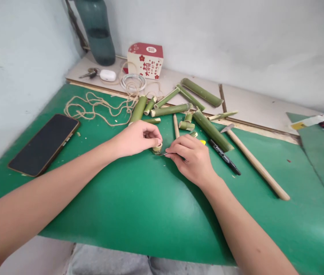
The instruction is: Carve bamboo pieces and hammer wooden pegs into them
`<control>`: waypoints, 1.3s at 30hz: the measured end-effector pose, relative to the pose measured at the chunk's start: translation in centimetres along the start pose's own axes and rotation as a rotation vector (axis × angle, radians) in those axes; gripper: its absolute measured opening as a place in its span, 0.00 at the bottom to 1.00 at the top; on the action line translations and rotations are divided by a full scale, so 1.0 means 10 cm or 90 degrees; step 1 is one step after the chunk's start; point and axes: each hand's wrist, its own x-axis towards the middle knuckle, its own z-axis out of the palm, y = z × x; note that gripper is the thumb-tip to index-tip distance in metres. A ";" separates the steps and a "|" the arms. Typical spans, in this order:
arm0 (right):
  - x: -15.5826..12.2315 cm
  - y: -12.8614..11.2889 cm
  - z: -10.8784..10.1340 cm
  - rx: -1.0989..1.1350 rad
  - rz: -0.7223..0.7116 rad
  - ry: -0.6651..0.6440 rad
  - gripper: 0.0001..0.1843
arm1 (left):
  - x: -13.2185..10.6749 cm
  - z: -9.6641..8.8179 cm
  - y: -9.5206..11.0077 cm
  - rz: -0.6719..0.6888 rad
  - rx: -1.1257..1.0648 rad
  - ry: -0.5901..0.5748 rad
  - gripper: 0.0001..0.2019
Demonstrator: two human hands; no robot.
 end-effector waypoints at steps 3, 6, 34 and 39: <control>0.00 0.00 0.01 -0.004 -0.002 0.019 0.07 | 0.00 0.00 -0.01 0.003 0.001 0.001 0.04; 0.00 -0.01 0.04 -0.015 -0.008 0.028 0.08 | 0.00 0.01 0.00 0.003 0.005 0.008 0.04; 0.07 -0.01 0.00 -0.064 -0.010 -0.057 0.08 | 0.02 0.02 -0.04 0.016 0.014 0.017 0.05; 0.01 0.00 0.04 -0.041 -0.007 -0.009 0.08 | 0.02 0.03 -0.04 0.013 -0.001 0.013 0.05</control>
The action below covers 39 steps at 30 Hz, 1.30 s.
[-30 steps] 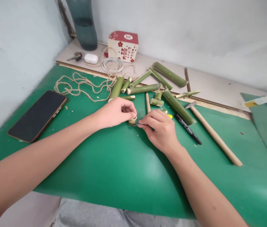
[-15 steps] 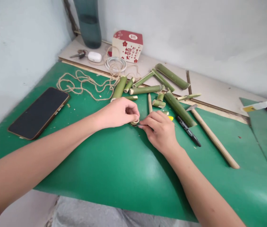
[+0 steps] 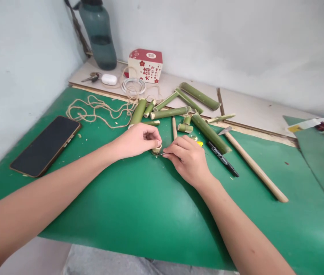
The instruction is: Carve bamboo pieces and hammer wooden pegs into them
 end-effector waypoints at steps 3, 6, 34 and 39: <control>0.00 -0.02 0.01 0.001 0.005 0.021 0.08 | 0.00 0.01 -0.01 0.004 -0.005 0.002 0.04; 0.01 -0.03 0.01 0.002 0.013 0.033 0.08 | -0.01 0.02 -0.01 0.010 -0.002 0.007 0.04; 0.01 -0.04 0.01 0.017 -0.027 0.055 0.04 | -0.04 0.03 0.00 0.030 0.042 0.031 0.03; 0.01 -0.04 0.01 0.012 -0.016 0.063 0.03 | -0.03 0.03 -0.01 0.034 0.043 0.034 0.03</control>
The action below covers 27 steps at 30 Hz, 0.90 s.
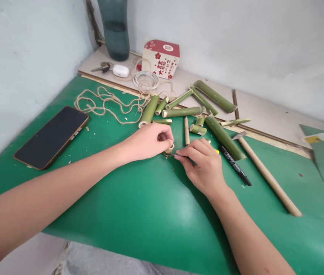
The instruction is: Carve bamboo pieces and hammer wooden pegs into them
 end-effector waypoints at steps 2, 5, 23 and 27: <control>0.00 0.00 0.01 -0.011 0.004 0.003 0.03 | 0.00 0.00 -0.01 0.002 -0.001 0.005 0.03; -0.01 -0.01 0.03 -0.029 0.008 0.006 0.04 | 0.01 0.01 -0.02 0.000 -0.002 0.012 0.04; 0.00 0.00 -0.03 -0.052 0.020 -0.089 0.07 | 0.01 0.01 -0.02 -0.020 -0.039 -0.013 0.06; -0.02 0.01 -0.04 -0.020 0.015 -0.051 0.07 | 0.01 0.01 -0.03 -0.014 -0.044 -0.014 0.05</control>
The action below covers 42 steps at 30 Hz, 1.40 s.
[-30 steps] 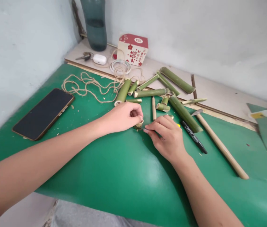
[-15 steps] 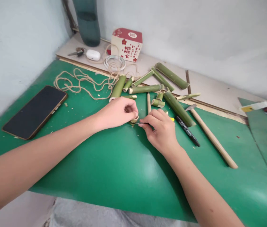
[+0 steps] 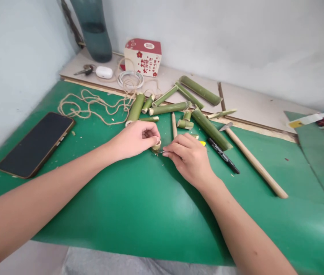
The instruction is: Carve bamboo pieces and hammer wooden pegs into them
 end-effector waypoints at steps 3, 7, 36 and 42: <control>0.00 -0.01 0.01 0.004 0.008 0.008 0.06 | 0.00 0.00 0.00 0.003 0.002 0.001 0.05; 0.00 -0.02 0.03 -0.009 0.013 0.007 0.06 | 0.00 0.02 0.00 0.005 0.025 0.018 0.04; -0.01 0.00 -0.01 -0.020 0.018 -0.011 0.07 | -0.01 0.01 0.04 -0.010 -0.006 0.005 0.07; -0.02 0.00 -0.03 -0.012 0.007 0.012 0.08 | -0.05 0.01 0.01 0.007 0.017 -0.017 0.07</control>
